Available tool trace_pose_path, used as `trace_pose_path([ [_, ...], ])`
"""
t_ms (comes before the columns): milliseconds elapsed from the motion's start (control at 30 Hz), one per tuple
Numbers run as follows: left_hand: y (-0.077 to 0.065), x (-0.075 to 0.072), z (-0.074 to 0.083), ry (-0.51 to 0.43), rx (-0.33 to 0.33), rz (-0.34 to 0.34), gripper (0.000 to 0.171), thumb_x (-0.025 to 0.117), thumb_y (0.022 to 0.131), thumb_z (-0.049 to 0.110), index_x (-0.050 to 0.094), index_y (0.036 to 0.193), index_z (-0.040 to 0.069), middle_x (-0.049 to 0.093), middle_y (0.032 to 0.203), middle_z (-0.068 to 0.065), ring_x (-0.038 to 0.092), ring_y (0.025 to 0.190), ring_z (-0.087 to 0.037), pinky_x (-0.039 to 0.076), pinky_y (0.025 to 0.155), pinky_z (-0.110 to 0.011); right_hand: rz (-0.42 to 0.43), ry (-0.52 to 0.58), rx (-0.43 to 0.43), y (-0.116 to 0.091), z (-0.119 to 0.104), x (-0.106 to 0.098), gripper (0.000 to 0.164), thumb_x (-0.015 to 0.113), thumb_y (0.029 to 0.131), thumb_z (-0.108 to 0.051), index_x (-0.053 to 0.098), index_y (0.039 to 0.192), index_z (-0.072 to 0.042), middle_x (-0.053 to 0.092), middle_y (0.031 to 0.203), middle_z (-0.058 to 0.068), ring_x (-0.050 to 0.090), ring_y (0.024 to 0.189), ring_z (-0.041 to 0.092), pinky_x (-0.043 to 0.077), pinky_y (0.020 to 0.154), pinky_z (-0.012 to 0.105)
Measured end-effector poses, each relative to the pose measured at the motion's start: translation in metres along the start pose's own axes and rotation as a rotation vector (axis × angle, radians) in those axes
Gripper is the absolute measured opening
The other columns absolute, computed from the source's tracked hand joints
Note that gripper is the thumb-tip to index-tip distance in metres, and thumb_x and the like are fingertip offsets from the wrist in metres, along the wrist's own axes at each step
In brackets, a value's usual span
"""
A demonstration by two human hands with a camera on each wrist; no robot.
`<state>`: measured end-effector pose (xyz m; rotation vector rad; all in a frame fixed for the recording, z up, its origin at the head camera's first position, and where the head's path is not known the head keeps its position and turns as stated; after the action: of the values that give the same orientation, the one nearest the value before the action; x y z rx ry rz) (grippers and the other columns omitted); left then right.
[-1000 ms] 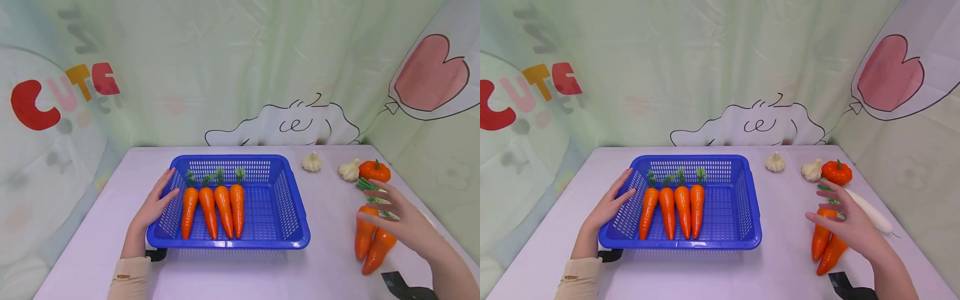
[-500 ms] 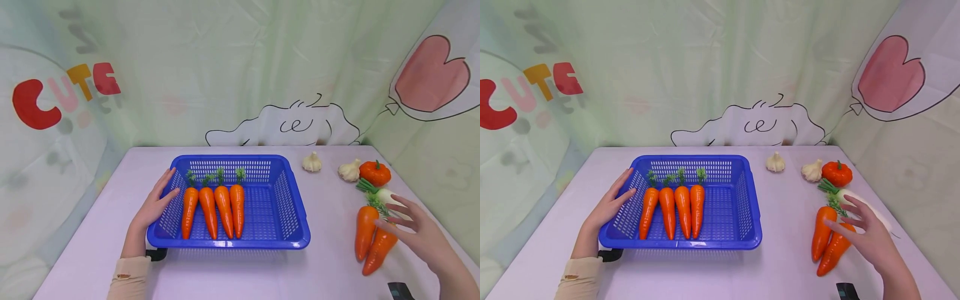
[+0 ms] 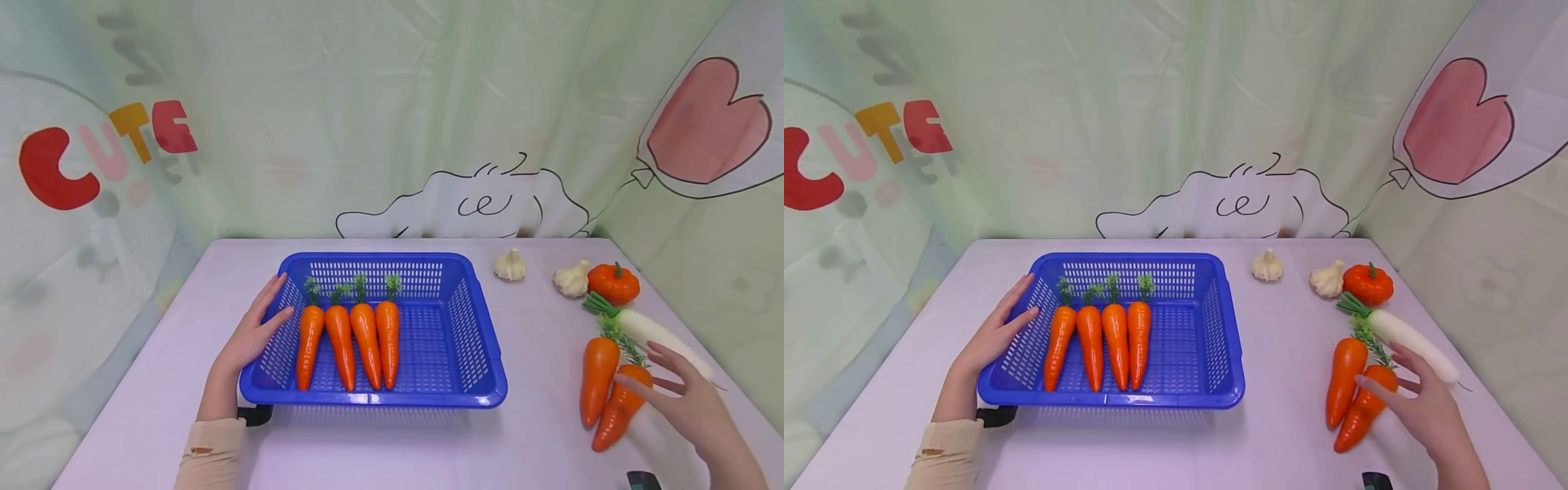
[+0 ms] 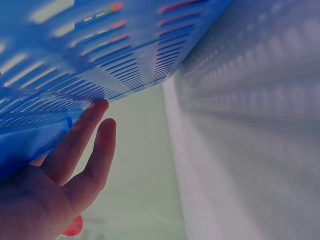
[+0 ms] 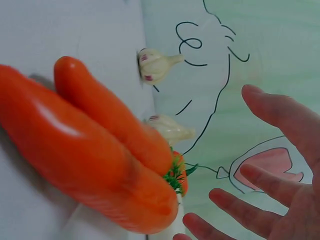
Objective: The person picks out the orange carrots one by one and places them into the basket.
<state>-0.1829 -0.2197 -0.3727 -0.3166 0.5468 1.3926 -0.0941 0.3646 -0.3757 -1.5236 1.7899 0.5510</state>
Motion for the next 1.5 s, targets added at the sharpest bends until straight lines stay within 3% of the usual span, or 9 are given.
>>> trace_pose_path([
  [167,0.001,0.000,-0.001,-0.001,-0.003,0.001,0.062,0.048,0.093,0.034,0.018,0.147,0.028,0.006,0.153,-0.008,0.006,0.138,-0.034,0.011,0.099,-0.068,-0.020,0.008,0.023,0.005,0.012,0.003,0.087,0.059,0.087,-0.039,0.009,0.142,0.006,0.021,0.131,0.042,0.034,0.104,0.058,0.048,0.072,0.057],
  [233,0.001,0.000,-0.002,-0.002,-0.002,0.001,0.062,0.049,0.093,0.034,0.018,0.147,0.028,0.006,0.153,-0.007,0.007,0.138,-0.034,0.012,0.099,-0.068,-0.021,0.015,0.024,0.014,0.032,0.007,0.090,0.059,0.086,-0.043,0.008,0.145,0.001,0.019,0.131,0.042,0.035,0.103,0.058,0.050,0.068,0.055],
  [400,0.001,0.000,-0.002,-0.002,0.002,0.002,0.062,0.049,0.093,0.033,0.018,0.147,0.028,0.006,0.153,-0.007,0.007,0.138,-0.034,0.012,0.099,-0.068,-0.059,0.050,0.034,0.017,0.044,0.009,0.090,0.058,0.086,-0.044,0.004,0.146,-0.005,0.016,0.130,0.044,0.036,0.103,0.061,0.054,0.063,0.046],
  [600,0.000,0.000,-0.001,0.000,-0.003,0.002,0.062,0.048,0.093,0.034,0.018,0.147,0.028,0.006,0.153,-0.008,0.007,0.138,-0.034,0.012,0.099,-0.068,-0.153,0.059,0.082,0.014,0.039,0.008,0.093,0.057,0.087,-0.043,-0.006,0.146,-0.010,0.011,0.130,0.045,0.041,0.103,0.057,0.055,0.068,0.040],
  [733,0.000,0.000,-0.001,0.002,-0.003,0.002,0.062,0.048,0.093,0.034,0.018,0.147,0.028,0.006,0.153,-0.008,0.007,0.138,-0.034,0.012,0.099,-0.068,-0.228,0.076,0.109,0.012,0.031,0.009,0.095,0.057,0.088,-0.042,-0.010,0.143,-0.001,0.008,0.130,0.044,0.037,0.105,0.058,0.055,0.070,0.039],
  [933,0.001,0.001,-0.001,0.004,-0.001,0.004,0.062,0.049,0.093,0.034,0.018,0.147,0.028,0.007,0.153,-0.008,0.007,0.138,-0.034,0.012,0.100,-0.068,-0.249,0.068,0.142,0.009,0.025,0.011,0.100,0.059,0.086,-0.042,-0.011,0.141,0.002,0.009,0.129,0.043,0.050,0.095,0.042,0.055,0.071,0.038],
  [1100,0.000,0.001,-0.001,0.004,0.000,0.005,0.062,0.049,0.093,0.033,0.018,0.147,0.028,0.007,0.153,-0.008,0.007,0.138,-0.034,0.012,0.099,-0.068,-0.277,0.067,0.155,0.010,0.025,0.012,0.101,0.060,0.086,-0.043,-0.013,0.140,0.003,0.008,0.128,0.044,0.030,0.109,0.055,0.053,0.076,0.043],
  [1367,0.000,0.000,-0.001,0.006,0.008,0.007,0.062,0.049,0.093,0.033,0.019,0.147,0.027,0.007,0.153,-0.008,0.007,0.138,-0.034,0.012,0.099,-0.068,-0.263,0.076,0.230,0.022,0.052,0.018,0.107,0.062,0.081,-0.050,-0.010,0.141,0.003,0.009,0.131,0.042,0.026,0.112,0.055,0.051,0.076,0.047],
  [1500,0.000,0.000,-0.002,0.004,0.011,0.004,0.062,0.049,0.093,0.033,0.018,0.147,0.026,0.006,0.153,-0.009,0.007,0.138,-0.035,0.011,0.099,-0.069,-0.261,0.098,0.260,0.022,0.051,0.020,0.109,0.062,0.081,-0.052,-0.011,0.140,0.004,0.007,0.131,0.042,0.023,0.112,0.056,0.050,0.076,0.049],
])
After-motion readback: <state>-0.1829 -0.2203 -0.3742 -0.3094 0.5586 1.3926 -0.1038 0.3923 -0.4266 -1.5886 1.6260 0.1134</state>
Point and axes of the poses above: each hand's wrist, its own y-axis towards the middle knuckle, its own x-axis out of the palm, z = x × y, the point moved 1 cm from there along y, towards the middle knuckle
